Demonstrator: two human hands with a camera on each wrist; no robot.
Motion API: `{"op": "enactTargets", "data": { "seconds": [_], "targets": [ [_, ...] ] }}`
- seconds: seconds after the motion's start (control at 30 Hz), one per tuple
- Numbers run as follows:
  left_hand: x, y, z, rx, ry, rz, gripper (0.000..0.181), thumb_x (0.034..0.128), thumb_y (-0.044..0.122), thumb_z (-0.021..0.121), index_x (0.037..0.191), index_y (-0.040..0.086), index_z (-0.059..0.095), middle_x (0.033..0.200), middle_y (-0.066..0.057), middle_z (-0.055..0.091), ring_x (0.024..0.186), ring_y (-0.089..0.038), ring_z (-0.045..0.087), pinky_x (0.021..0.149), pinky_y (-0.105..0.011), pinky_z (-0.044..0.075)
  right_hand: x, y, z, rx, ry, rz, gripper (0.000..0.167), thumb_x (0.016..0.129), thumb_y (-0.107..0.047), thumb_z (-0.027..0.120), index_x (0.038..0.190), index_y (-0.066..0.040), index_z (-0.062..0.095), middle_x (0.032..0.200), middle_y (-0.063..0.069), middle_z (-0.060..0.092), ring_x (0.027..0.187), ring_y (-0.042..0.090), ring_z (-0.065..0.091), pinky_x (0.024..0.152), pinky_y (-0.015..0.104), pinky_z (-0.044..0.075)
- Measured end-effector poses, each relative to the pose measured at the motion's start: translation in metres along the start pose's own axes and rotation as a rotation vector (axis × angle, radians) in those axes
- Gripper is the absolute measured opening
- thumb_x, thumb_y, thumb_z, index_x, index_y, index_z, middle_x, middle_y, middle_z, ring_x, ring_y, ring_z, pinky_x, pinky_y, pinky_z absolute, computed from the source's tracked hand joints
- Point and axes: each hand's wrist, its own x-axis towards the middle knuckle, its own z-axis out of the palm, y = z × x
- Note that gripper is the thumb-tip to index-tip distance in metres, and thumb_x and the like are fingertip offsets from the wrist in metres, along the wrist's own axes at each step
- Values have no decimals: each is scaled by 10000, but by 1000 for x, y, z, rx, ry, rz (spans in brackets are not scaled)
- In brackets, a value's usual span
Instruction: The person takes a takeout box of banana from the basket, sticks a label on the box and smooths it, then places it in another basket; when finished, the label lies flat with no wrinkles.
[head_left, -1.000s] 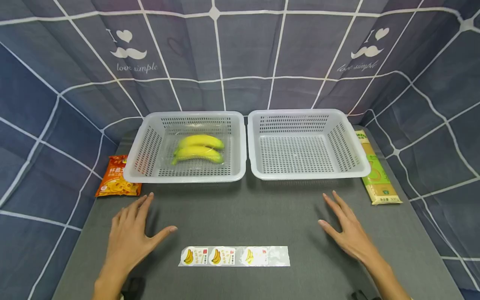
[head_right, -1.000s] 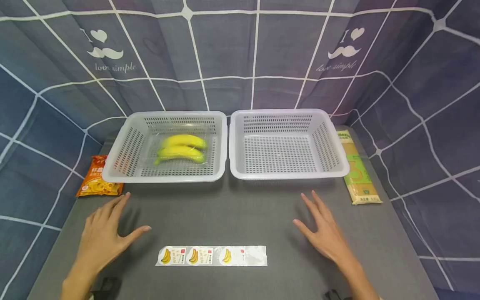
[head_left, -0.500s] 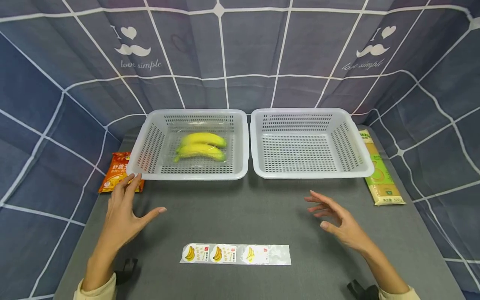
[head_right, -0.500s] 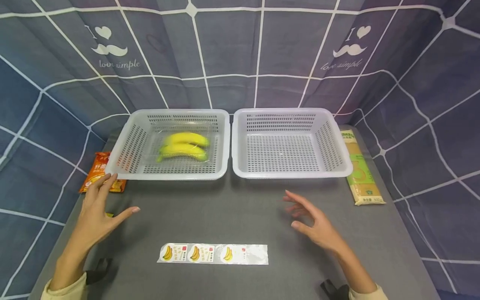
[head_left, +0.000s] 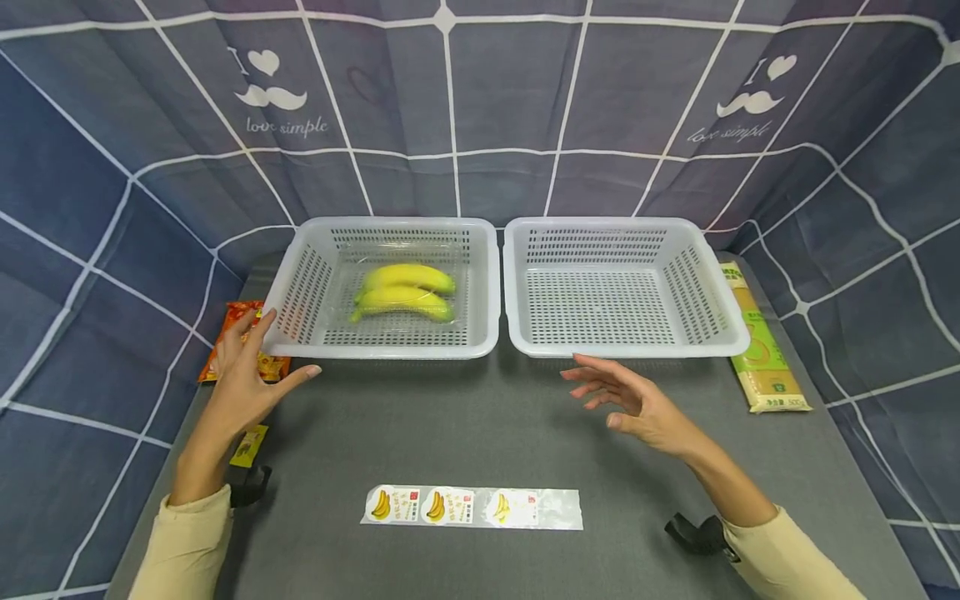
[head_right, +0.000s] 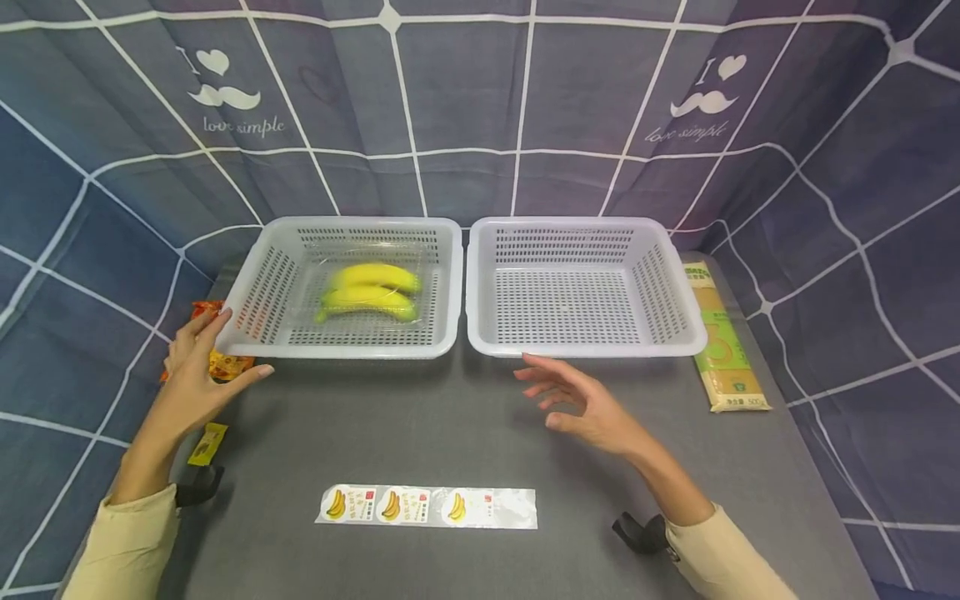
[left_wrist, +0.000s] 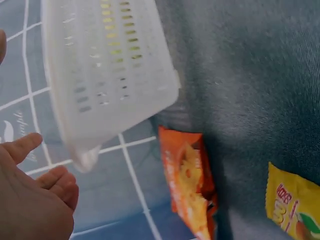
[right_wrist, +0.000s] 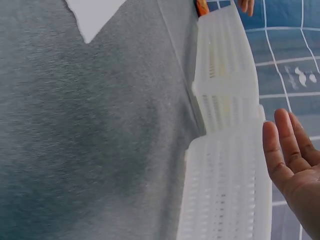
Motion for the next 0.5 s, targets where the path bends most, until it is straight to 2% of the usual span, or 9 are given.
{"op": "enactTargets", "data": {
  "seconds": [0.07, 0.2, 0.37, 0.5],
  "targets": [
    [5, -4, 2, 7, -16, -14, 985, 774, 323, 833, 1547, 97, 267, 1582, -251, 113, 1423, -522, 79, 1010, -767, 90, 8, -1, 1, -35, -6, 21, 748, 974, -328, 607, 1515, 47, 252, 1423, 280, 453, 1209, 214, 569, 923, 352, 502],
    [12, -12, 5, 22, -29, -28, 942, 792, 329, 818, 1531, 71, 294, 1599, -242, 82, 1419, -540, 95, 996, -770, 118, 24, -6, 0, -103, -6, 63, 748, 939, -293, 666, 1515, 6, 295, 1425, 276, 454, 1221, 249, 558, 917, 335, 505],
    [20, -19, 8, 28, -59, -39, 947, 814, 370, 794, 1531, 36, 275, 1613, -238, 30, 1424, -560, 74, 1021, -772, 99, 48, -11, -1, -172, -7, 157, 723, 901, -177, 717, 1515, -82, 346, 1507, 150, 422, 1261, 299, 515, 941, 356, 505],
    [26, -19, 10, 26, -97, -47, 967, 838, 406, 761, 1546, 29, 222, 1620, -224, -18, 1429, -559, 38, 1035, -772, 77, 69, -13, -2, -230, -35, 202, 716, 882, -121, 731, 1503, -99, 375, 1531, 105, 397, 1294, 327, 485, 956, 388, 500]
  ]
}}
